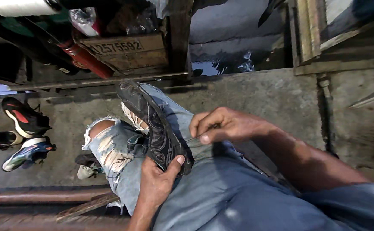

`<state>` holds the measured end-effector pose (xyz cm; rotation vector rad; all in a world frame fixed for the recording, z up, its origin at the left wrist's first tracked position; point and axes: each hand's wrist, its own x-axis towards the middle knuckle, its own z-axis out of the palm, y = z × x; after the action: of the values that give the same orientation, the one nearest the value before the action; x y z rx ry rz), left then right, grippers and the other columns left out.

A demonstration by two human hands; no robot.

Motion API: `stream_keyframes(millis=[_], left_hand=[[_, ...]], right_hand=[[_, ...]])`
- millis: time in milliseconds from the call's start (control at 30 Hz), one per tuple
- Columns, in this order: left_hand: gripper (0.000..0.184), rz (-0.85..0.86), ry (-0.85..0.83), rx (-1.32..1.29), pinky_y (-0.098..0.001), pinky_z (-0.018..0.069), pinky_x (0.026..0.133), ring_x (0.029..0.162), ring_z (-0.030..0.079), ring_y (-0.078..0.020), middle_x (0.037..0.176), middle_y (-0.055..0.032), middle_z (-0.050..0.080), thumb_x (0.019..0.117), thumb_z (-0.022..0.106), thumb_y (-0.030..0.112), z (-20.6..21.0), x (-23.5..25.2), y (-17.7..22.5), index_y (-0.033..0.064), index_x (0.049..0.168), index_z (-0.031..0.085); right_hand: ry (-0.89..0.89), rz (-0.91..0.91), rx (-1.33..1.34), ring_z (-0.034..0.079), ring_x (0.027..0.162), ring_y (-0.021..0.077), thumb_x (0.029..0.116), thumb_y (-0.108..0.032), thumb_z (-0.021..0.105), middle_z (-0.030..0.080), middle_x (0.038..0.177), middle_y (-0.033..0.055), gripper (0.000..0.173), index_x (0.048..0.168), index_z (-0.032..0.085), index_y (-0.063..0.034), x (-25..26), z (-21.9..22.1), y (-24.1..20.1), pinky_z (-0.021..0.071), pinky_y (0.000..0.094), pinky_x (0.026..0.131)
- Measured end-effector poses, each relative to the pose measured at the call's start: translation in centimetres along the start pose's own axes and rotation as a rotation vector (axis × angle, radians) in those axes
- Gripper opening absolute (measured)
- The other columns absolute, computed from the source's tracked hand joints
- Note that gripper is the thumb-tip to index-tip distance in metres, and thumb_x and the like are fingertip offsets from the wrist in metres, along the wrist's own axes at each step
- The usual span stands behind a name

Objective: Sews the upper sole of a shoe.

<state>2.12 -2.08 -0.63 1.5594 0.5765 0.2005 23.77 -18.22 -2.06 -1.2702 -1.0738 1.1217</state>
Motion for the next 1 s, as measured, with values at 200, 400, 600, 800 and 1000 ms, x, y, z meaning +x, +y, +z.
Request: stream_keyframes(millis=[200,400,600,800,1000], left_hand=[[0.034,-0.034,-0.054,-0.032,-0.0290,0.0640,0.083,0.088,0.074,-0.0115,0.095,-0.0030,0.076,0.0818,0.082,0.007,0.1,0.0,0.3,-0.0007,0.110,0.066],[0.028,-0.007,-0.065,-0.031,-0.0287,0.0643,0.081,0.086,0.074,-0.0109,0.092,-0.0022,0.076,0.0823,0.080,0.004,0.2,-0.2,0.2,0.0004,0.107,0.067],[0.025,0.030,-0.033,-0.011,-0.0283,0.0645,0.080,0.085,0.074,-0.0100,0.092,-0.0013,0.076,0.0818,0.079,0.003,0.4,-0.8,0.2,0.0010,0.105,0.069],[0.025,-0.029,-0.172,-0.256,-0.0266,0.0601,0.084,0.093,0.070,-0.0041,0.099,0.0075,0.074,0.0979,0.066,0.043,-2.8,-0.1,-2.0,0.0205,0.108,0.073],[0.017,-0.120,-0.156,-0.379,-0.0277,0.0598,0.080,0.088,0.070,-0.0069,0.097,0.0014,0.075,0.0980,0.060,0.020,-4.7,1.3,-2.5,0.0151,0.104,0.075]], right_hand=[[0.045,-0.069,0.731,0.061,0.056,0.0088,0.1057,-0.025,0.039,0.070,0.085,0.0064,0.031,0.089,0.061,-0.0106,2.4,1.9,-1.3,0.0484,0.0204,0.045],[0.303,0.261,0.635,0.045,0.047,0.0066,0.1109,-0.023,0.041,0.045,0.064,-0.0014,0.028,0.087,0.050,-0.0115,6.0,0.8,-3.1,0.0424,0.0192,0.040],[0.350,0.259,0.584,0.040,0.041,0.0065,0.1108,-0.021,0.045,0.038,0.058,-0.0027,0.025,0.088,0.049,-0.0104,7.9,-0.6,-3.3,0.0388,0.0193,0.036],[0.160,0.188,0.230,0.045,0.044,0.0058,0.1067,-0.021,0.053,0.046,0.058,-0.0021,0.025,0.085,0.054,-0.0078,6.0,0.0,-0.6,0.0388,0.0196,0.040],[0.102,0.106,-0.093,0.053,0.057,0.0062,0.0957,-0.017,0.071,0.056,0.064,0.0017,0.022,0.082,0.064,-0.0014,4.3,2.3,-0.4,0.0464,0.0225,0.054]])
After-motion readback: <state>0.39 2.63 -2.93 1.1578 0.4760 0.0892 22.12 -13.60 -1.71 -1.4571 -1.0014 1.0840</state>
